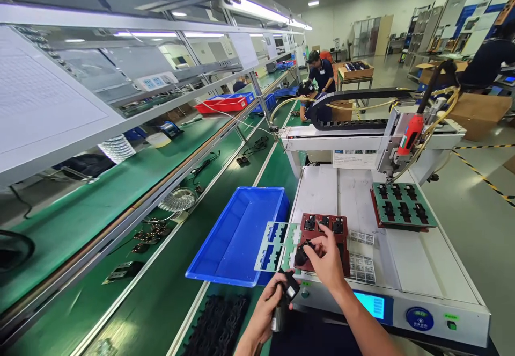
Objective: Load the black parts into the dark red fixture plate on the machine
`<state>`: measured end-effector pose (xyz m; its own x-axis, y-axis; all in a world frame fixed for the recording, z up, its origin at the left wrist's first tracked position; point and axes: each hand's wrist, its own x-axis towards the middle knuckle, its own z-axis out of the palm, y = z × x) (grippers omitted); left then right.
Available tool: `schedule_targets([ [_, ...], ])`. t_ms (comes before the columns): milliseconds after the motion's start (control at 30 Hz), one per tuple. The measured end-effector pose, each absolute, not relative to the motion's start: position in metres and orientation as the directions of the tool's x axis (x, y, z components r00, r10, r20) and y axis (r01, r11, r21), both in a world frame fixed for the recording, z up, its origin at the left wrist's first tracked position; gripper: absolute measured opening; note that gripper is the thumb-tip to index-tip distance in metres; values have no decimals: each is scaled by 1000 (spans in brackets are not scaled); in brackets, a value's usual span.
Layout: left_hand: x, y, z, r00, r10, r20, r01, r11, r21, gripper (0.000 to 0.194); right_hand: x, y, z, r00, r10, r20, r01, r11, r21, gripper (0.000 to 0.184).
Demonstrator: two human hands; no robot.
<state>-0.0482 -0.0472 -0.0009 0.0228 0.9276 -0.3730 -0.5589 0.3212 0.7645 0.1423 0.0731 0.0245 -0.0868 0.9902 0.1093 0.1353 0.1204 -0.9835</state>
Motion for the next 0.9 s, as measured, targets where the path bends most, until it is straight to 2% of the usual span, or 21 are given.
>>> schedule_targets([
  [33, -42, -46, -2, 18, 923, -384, -523, 336, 783, 41, 144, 68, 34, -87, 995, 48, 38, 52, -998, 70],
  [133, -24, -44, -8, 34, 916, -399, -479, 366, 798, 79, 149, 51, 52, -223, 968, -113, -212, -162, -964, 77],
  [233, -12, -43, -12, 71, 901, -427, -478, 407, 778, 96, 156, 33, 56, -297, 947, -124, -285, -212, -935, 72],
  [333, -10, -43, -6, 82, 913, -399, -456, 391, 800, 95, 169, 20, 55, -249, 967, -55, -159, -97, -983, 60],
  [400, -12, -40, 4, 25, 956, -292, -372, 280, 885, 89, 178, 14, 56, -141, 990, 15, -19, 12, -1000, 41],
  [467, -13, -35, 18, -49, 990, -135, -195, 123, 973, 79, 186, 10, 60, -68, 996, 60, 60, 64, -996, 30],
  [533, -12, -29, 30, -83, 996, -19, 1, 19, 1000, 71, 189, 5, 65, -130, 991, -5, 44, 0, -999, 35],
  [600, -10, -25, 38, -93, 995, 27, 122, -15, 992, 66, 189, 2, 70, -263, 958, -117, 5, -120, -993, 38],
  [700, -6, -23, 42, -89, 995, 53, 174, -37, 984, 62, 187, 1, 77, -359, 917, -174, -4, -188, -982, 36],
  [900, -2, -24, 38, -82, 994, 67, 179, -51, 983, 62, 188, -1, 85, -322, 934, -156, 70, -140, -988, 34],
])
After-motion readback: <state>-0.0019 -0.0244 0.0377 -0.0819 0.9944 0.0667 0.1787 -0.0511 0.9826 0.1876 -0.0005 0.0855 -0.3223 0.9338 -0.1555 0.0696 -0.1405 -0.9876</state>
